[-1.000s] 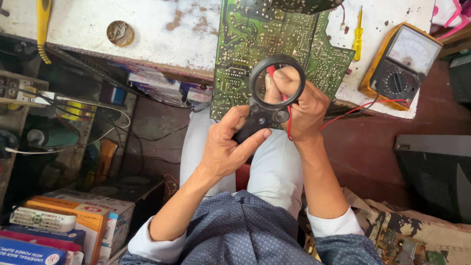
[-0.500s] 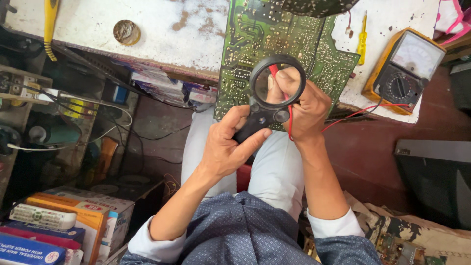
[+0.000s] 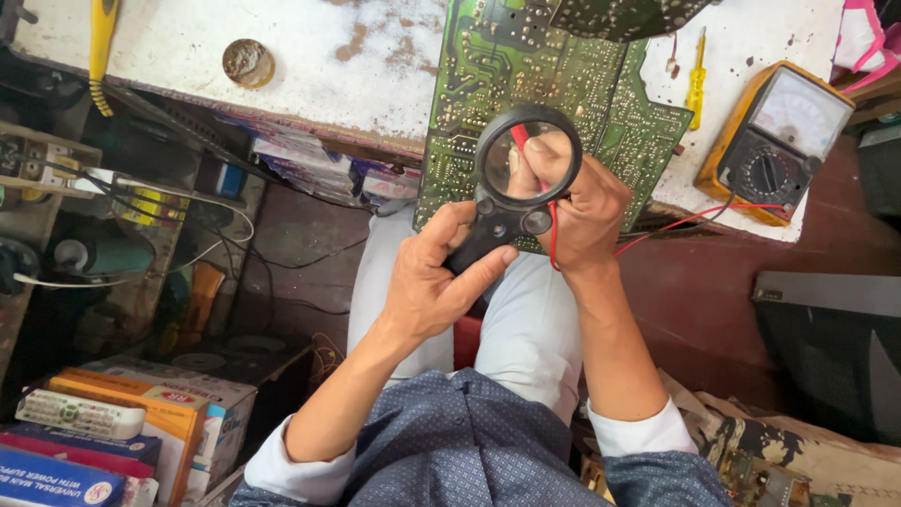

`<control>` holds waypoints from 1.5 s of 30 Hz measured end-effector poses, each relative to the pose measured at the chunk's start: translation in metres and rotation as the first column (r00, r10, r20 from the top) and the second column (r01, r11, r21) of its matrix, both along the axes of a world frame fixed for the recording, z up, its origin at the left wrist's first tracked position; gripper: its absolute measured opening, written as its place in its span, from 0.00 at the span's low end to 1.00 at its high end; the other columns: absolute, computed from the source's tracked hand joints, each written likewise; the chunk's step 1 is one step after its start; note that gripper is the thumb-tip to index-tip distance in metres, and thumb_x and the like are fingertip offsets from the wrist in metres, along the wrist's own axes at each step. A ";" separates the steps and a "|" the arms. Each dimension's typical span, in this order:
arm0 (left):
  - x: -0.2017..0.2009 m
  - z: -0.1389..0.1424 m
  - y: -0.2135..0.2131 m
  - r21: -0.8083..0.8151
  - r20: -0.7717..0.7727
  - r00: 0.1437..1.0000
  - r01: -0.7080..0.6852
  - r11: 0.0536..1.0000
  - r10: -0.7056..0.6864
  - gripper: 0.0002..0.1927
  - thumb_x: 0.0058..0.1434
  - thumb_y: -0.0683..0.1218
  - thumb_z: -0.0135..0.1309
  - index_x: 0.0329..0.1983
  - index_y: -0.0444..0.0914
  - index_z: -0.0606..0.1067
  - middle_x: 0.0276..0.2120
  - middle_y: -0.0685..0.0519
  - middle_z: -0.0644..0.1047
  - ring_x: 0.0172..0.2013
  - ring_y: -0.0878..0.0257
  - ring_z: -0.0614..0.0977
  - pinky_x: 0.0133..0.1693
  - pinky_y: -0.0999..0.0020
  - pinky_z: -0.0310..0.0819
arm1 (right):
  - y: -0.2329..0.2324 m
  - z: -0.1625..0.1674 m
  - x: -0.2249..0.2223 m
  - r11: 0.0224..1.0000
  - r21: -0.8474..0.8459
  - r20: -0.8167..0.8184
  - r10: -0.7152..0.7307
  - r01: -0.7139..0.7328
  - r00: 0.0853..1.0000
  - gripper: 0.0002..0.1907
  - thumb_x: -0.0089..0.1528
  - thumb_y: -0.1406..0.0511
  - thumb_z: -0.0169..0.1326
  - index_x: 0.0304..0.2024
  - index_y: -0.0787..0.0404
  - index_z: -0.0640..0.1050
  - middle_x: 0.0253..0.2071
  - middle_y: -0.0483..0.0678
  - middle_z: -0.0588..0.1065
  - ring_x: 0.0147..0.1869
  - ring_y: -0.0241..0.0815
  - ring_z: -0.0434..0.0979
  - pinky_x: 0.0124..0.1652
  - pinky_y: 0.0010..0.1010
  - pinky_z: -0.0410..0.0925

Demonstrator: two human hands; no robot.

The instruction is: The person tests a green circuit board using a multimeter and probes. They touch various points on the board with the red probe while holding the board on their lap. Later, they use a magnifying glass to closely inspect specific areas of the circuit board while continuing to probe.

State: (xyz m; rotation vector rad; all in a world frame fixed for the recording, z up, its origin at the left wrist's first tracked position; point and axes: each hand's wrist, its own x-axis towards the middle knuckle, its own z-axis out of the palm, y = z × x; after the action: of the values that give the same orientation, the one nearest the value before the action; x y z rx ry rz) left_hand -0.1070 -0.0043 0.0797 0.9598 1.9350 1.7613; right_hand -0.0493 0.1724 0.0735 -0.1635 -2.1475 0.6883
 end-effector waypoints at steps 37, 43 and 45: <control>-0.004 -0.006 0.000 -0.032 0.016 1.000 -0.025 0.999 0.026 0.21 0.62 0.46 0.66 0.53 0.34 0.73 0.21 0.56 0.71 0.25 0.73 0.67 0.28 0.73 0.63 | 0.010 -0.011 0.013 0.991 -0.134 0.018 -0.028 0.030 0.999 0.07 0.62 0.75 0.66 0.38 0.68 0.78 0.42 0.53 0.80 0.31 0.37 0.76 0.33 0.27 0.68; -0.003 -0.009 0.001 -0.041 0.047 0.998 -0.030 0.999 0.032 0.20 0.62 0.45 0.66 0.52 0.35 0.73 0.23 0.57 0.74 0.25 0.74 0.69 0.28 0.74 0.64 | 0.011 -0.014 0.020 0.985 -0.169 0.076 0.058 -0.045 0.995 0.08 0.59 0.76 0.63 0.40 0.67 0.78 0.44 0.52 0.80 0.36 0.37 0.79 0.35 0.25 0.71; -0.002 -0.008 0.001 -0.039 0.043 0.998 -0.040 0.998 0.042 0.20 0.62 0.45 0.66 0.53 0.35 0.74 0.23 0.56 0.74 0.26 0.74 0.69 0.29 0.74 0.64 | 0.008 -0.014 0.021 0.987 -0.159 0.072 0.006 0.006 0.997 0.09 0.60 0.76 0.63 0.42 0.67 0.78 0.41 0.51 0.79 0.34 0.36 0.77 0.34 0.26 0.70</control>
State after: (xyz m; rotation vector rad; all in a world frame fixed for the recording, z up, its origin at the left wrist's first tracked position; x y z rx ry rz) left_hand -0.1090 -0.0037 0.0715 0.8674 1.9666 1.7460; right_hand -0.0288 0.1809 0.0598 -0.2774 -2.1601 0.8656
